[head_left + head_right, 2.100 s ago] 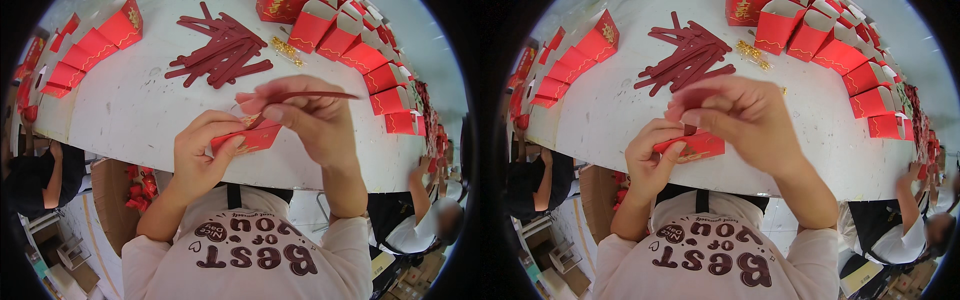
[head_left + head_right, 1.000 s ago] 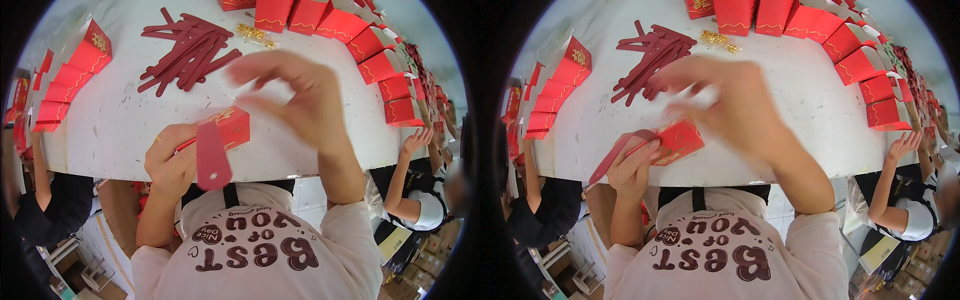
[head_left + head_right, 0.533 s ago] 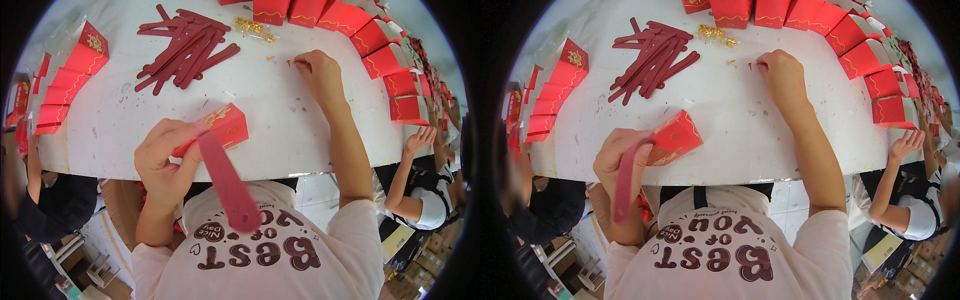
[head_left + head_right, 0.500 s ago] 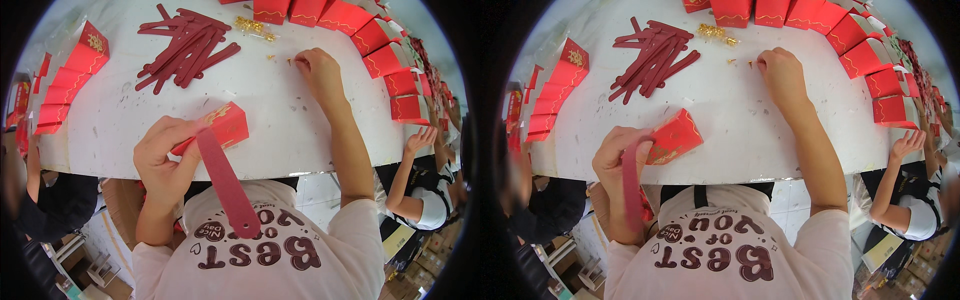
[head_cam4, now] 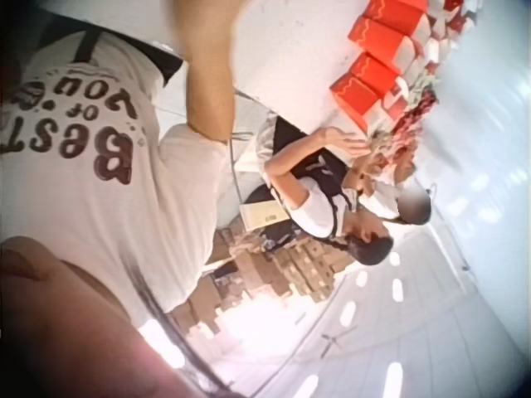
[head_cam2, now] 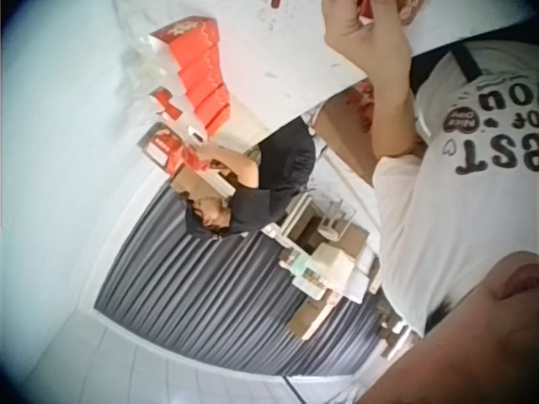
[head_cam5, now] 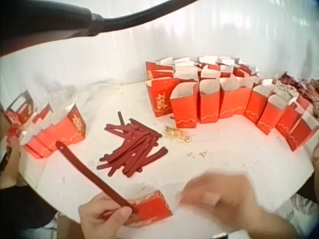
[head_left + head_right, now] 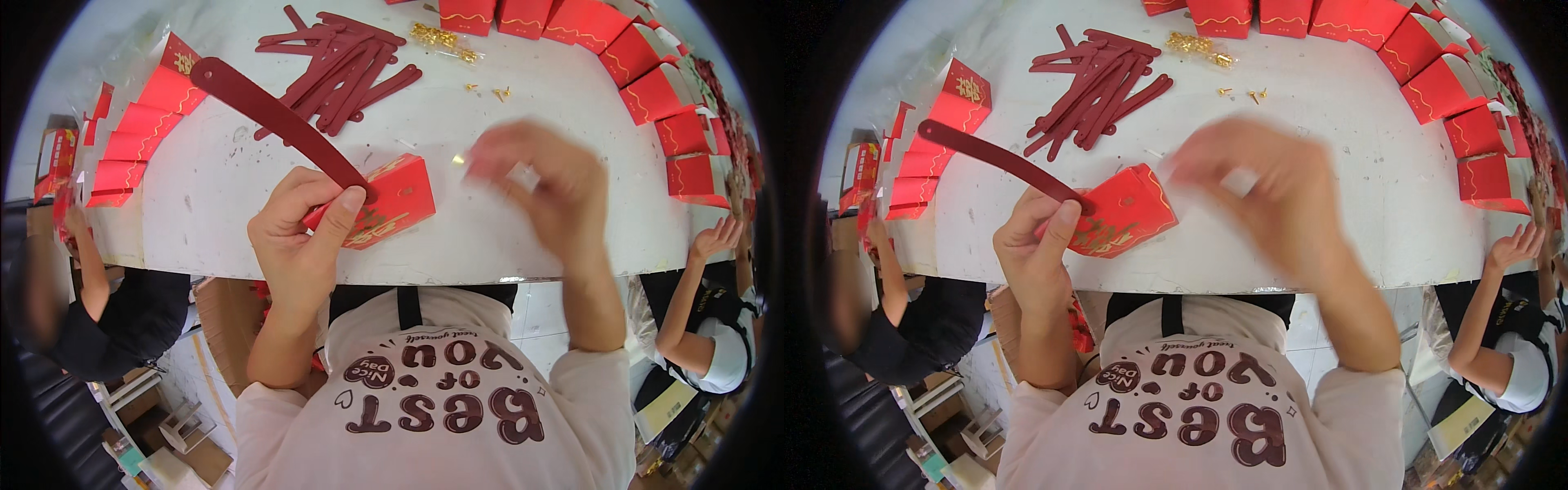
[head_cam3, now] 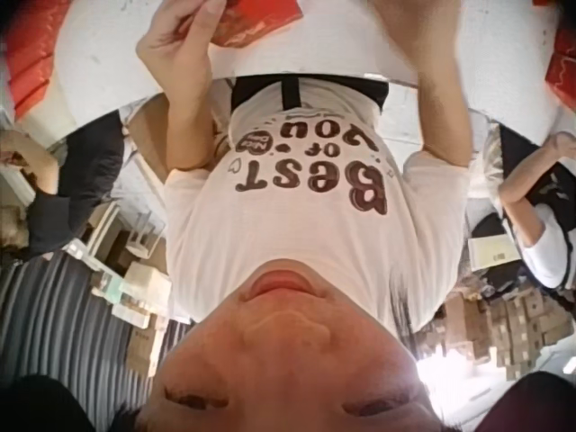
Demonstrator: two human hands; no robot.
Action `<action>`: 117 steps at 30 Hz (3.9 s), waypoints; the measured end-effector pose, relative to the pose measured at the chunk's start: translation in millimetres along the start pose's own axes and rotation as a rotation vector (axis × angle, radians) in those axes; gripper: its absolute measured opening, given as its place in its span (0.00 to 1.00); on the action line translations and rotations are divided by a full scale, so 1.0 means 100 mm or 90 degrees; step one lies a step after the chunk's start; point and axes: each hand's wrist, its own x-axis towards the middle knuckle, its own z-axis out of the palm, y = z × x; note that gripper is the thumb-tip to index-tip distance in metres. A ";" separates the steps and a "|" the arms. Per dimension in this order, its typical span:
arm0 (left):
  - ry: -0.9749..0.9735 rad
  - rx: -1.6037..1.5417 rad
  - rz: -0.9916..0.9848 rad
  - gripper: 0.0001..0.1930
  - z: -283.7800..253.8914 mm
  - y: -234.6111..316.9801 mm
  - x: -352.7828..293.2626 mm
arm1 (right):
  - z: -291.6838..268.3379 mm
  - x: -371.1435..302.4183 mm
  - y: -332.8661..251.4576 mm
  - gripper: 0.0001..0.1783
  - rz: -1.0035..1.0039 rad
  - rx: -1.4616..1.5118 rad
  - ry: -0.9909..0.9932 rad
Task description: The person assembles small red paper gift boxes by folding the sides, inserting a red handle, and attaching a gold decorative element. The person places completed boxes on the table and repeats the process with new materials.
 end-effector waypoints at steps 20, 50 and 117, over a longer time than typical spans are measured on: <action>-0.065 0.077 0.097 0.06 -0.01 -0.01 0.01 | 0.86 -0.15 -0.10 0.10 -0.178 -0.106 0.219; -0.248 0.086 0.283 0.23 -0.38 0.56 0.75 | 0.59 0.03 0.05 0.06 -0.145 0.130 -0.034; -0.378 0.121 0.084 0.14 -0.26 0.25 0.35 | 0.61 -0.04 0.04 0.15 -0.106 0.132 0.028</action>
